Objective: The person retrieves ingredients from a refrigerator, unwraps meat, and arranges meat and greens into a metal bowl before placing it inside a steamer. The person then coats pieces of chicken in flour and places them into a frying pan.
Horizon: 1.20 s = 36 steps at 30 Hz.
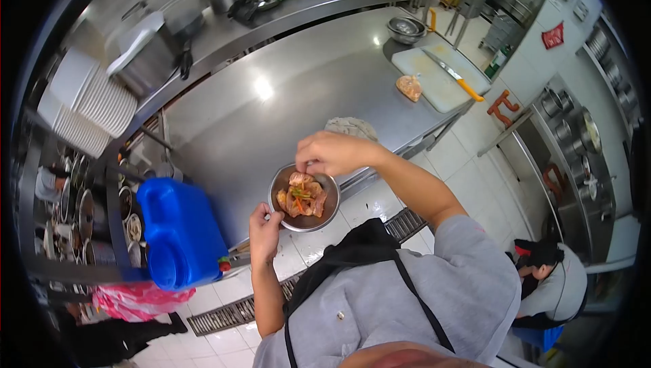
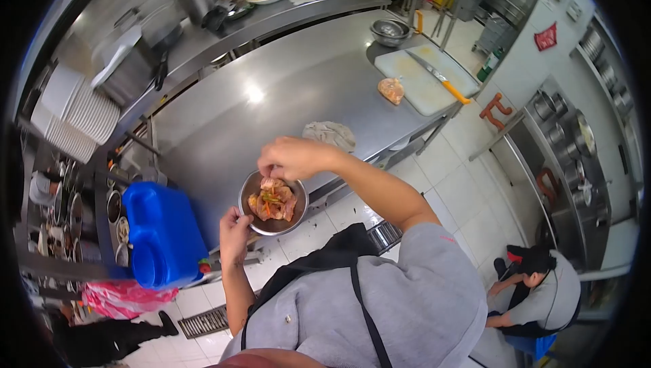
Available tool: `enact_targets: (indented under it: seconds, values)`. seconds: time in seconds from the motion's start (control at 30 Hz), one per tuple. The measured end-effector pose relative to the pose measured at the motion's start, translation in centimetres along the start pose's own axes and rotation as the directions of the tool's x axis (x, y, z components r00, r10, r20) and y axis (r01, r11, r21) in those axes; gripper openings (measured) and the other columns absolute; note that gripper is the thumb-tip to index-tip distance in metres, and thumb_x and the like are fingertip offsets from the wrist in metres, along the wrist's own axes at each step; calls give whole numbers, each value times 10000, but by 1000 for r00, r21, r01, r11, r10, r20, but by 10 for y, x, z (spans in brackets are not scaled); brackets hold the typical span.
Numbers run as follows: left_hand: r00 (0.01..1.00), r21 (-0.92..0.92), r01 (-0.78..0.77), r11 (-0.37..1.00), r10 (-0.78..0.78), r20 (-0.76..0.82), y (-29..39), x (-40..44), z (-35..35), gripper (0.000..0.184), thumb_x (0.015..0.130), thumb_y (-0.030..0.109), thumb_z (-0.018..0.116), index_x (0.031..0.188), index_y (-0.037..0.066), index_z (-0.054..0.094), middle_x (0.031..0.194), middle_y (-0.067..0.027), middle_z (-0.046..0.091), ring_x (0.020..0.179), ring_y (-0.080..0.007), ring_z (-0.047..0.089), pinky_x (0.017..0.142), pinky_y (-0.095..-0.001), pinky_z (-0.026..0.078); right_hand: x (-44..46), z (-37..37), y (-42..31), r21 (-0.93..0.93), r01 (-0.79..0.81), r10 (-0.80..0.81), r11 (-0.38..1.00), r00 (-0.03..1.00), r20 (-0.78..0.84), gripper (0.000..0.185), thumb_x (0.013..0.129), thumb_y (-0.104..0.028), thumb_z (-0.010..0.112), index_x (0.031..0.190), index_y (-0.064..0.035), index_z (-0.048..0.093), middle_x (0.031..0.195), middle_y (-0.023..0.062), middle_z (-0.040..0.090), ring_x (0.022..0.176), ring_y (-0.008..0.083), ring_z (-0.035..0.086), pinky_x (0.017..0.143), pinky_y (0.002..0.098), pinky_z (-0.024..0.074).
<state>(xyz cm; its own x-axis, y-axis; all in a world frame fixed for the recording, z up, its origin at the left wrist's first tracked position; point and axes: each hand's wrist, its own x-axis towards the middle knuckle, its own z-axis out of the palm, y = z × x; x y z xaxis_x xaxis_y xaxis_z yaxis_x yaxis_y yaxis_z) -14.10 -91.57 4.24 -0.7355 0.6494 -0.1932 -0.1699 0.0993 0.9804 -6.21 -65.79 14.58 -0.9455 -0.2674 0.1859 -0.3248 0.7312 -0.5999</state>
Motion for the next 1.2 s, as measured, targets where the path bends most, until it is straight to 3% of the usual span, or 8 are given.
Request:
enact_targets:
  seconds: [0.43, 0.57, 0.67, 0.73, 0.97, 1.07, 1.13, 1.2]
  values:
    - [941, 70, 39, 997, -13, -338, -51, 27, 34, 133, 804, 40, 597, 768, 75, 474, 678, 0, 501, 565, -87, 477, 486, -248, 381, -91, -167, 82, 5, -197, 185, 980, 915, -358, 230, 813, -166, 679, 1001, -33, 673, 780, 113, 671, 696, 224, 633, 664, 342, 506]
    - [897, -80, 57, 995, -87, -434, -60, 17, 53, 193, 782, 21, 574, 752, 104, 403, 677, 11, 472, 541, -72, 444, 433, -227, 360, -135, -283, 134, -101, -224, 62, 969, 620, -782, 166, 817, -158, 673, 924, -34, 696, 761, 78, 682, 684, 152, 626, 646, 301, 500]
    - [852, -147, 56, 987, -125, -508, -79, 3, 50, 117, 778, 5, 546, 786, 54, 440, 757, -38, 523, 642, -118, 549, 543, -280, 545, -170, -394, 179, -162, -473, 33, 866, 377, -926, 157, 850, -119, 608, 944, -37, 702, 790, 23, 686, 670, 72, 616, 587, 238, 484]
    - [830, -152, 59, 987, -133, -541, -67, -4, 65, 84, 778, 5, 539, 816, 29, 468, 777, -54, 540, 669, -140, 573, 589, -300, 569, -183, -451, 188, -79, -629, 82, 773, 223, -971, 226, 733, -121, 615, 900, -1, 705, 797, 190, 682, 737, 316, 660, 705, 371, 520]
    - [678, -118, 62, 991, -129, -723, -96, -20, 46, 180, 732, -2, 554, 715, 60, 386, 762, -88, 534, 663, -200, 607, 543, -439, 618, -261, -615, 349, -156, -889, 42, 430, 192, -980, 210, 724, -181, 622, 827, -27, 720, 843, 242, 672, 788, 420, 660, 714, 434, 525]
    - [642, -123, 87, 989, -150, -752, -132, -30, 12, 182, 730, 7, 561, 710, 68, 391, 742, -80, 518, 674, -207, 606, 534, -498, 612, -288, -636, 384, -46, -930, -145, 364, -8, -989, 232, 765, -227, 629, 865, -36, 715, 891, 243, 674, 855, 411, 660, 736, 441, 527]
    - [603, -77, 282, 956, -239, -761, -45, -38, 88, 144, 808, 68, 634, 878, -1, 529, 784, -109, 565, 644, -179, 531, 480, -288, 395, -284, -598, 321, 193, -898, -58, 394, -234, -970, 280, 810, -255, 617, 917, -10, 701, 947, 244, 674, 932, 409, 648, 779, 453, 524]
    - [613, 52, 254, 966, -119, -781, -24, -34, 107, 108, 810, 56, 581, 860, -29, 539, 738, -130, 575, 559, -185, 512, 441, -299, 390, -275, -606, 313, 160, -932, 38, 325, -156, -987, 296, 828, -254, 603, 964, -5, 687, 984, 245, 670, 968, 401, 641, 798, 460, 520]
